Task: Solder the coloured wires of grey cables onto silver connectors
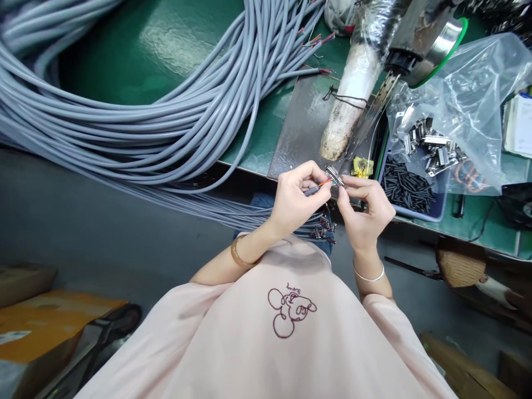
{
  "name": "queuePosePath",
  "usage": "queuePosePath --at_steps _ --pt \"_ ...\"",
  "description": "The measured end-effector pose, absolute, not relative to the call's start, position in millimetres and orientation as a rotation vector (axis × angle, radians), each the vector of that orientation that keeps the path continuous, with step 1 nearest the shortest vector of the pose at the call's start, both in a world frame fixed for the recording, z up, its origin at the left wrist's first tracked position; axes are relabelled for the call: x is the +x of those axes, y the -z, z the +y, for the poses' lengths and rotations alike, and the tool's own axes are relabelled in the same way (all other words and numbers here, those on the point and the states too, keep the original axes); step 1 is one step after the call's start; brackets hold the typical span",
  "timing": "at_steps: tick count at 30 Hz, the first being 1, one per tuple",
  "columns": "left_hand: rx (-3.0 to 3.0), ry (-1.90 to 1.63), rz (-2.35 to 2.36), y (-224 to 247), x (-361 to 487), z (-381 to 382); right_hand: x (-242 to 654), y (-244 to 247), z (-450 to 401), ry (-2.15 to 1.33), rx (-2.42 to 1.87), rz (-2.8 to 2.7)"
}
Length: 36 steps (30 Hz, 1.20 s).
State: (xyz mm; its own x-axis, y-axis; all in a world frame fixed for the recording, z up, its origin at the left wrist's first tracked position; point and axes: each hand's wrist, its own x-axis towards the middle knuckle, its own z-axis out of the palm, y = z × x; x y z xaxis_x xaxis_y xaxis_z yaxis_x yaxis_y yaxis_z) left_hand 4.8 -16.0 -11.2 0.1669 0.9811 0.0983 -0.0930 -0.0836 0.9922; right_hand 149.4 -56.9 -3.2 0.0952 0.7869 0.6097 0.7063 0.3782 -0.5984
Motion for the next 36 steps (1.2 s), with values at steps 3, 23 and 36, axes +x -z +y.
queuePosePath --at_steps 3,23,36 --pt "1.288 -1.183 0.966 11.4 5.8 -13.6 150.0 1.8 -55.1 -0.118 -1.346 -1.616" --pt "1.302 -1.076 0.999 -1.8 2.0 -5.2 152.2 -1.3 -54.7 0.042 -1.341 -1.722" --pt "1.12 -0.958 0.821 4.2 -3.1 -16.3 154.4 0.9 -67.1 0.052 -1.387 -1.711"
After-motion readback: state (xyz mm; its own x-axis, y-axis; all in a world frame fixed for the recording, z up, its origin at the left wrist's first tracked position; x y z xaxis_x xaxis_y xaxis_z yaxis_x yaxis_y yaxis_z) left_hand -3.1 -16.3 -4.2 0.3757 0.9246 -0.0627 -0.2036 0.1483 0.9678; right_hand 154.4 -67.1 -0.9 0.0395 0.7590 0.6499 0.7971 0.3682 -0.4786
